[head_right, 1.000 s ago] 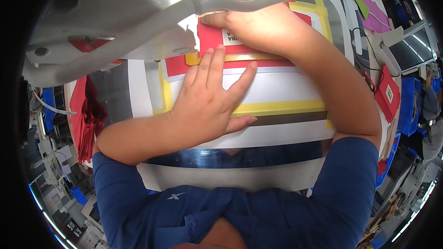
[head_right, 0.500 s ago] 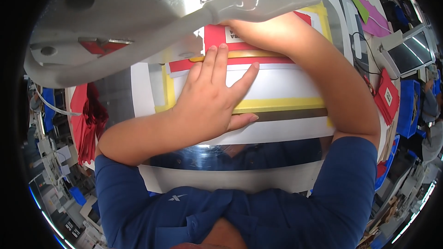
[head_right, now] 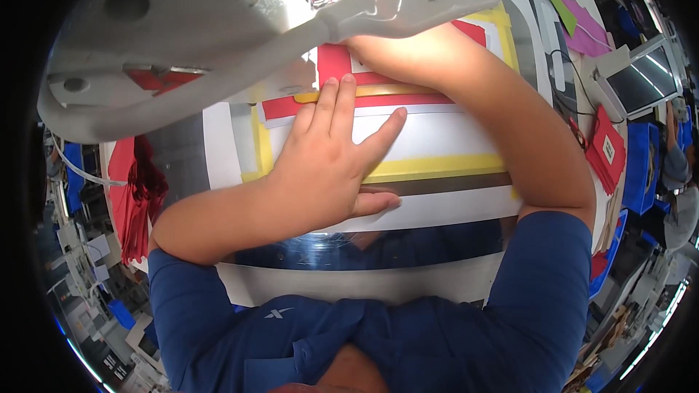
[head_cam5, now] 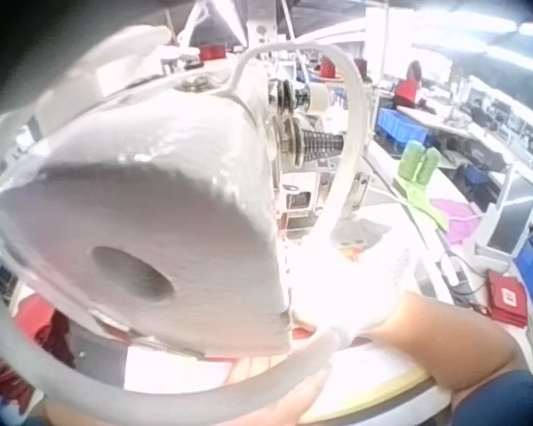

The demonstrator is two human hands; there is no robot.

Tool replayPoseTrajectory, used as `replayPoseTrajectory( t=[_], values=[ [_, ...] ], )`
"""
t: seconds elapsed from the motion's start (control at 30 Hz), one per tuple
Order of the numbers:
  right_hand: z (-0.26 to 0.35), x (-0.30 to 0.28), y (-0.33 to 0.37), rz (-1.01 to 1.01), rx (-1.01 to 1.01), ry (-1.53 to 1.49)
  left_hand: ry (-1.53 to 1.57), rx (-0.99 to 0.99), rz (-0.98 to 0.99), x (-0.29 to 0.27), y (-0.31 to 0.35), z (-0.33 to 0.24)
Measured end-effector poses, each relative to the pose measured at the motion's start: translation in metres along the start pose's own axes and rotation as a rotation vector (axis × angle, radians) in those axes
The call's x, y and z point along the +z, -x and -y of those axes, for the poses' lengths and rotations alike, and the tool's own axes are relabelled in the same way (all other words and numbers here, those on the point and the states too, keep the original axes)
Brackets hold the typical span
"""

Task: Aligning leather pieces and labels in a machine jig for automated assembly.

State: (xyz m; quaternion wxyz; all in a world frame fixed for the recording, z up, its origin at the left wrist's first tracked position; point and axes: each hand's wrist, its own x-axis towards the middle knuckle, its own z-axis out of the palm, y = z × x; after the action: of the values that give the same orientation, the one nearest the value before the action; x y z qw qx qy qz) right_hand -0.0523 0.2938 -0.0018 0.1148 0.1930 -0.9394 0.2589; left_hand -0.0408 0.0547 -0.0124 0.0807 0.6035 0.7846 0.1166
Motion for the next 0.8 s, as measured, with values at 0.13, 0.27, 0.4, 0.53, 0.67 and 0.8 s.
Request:
replayPoseTrajectory(
  t=[0.13,0.27,0.4,0.53,0.67,0.8],
  values=[
    [-0.004,0.019,0.007,-0.11,-0.162,0.317,-0.01,0.021,0.055,-0.004,0.003,-0.008],
    [0.014,0.02,0.017,-0.129,-0.165,0.478,-0.062,0.044,0.061,-0.007,0.01,-0.015],
    [0.021,0.025,0.022,0.044,-0.018,0.4,-0.079,0.056,0.089,-0.006,0.018,-0.021],
    [0.031,0.024,0.027,0.13,0.001,0.424,-0.102,0.076,0.14,-0.009,0.027,-0.027],
    [0.041,0.027,0.034,0.113,-0.016,0.406,-0.101,0.093,0.175,-0.012,0.035,-0.032],
    [0.046,0.03,0.038,0.111,0.01,0.38,-0.106,0.093,0.163,-0.008,0.039,-0.035]
  ],
)
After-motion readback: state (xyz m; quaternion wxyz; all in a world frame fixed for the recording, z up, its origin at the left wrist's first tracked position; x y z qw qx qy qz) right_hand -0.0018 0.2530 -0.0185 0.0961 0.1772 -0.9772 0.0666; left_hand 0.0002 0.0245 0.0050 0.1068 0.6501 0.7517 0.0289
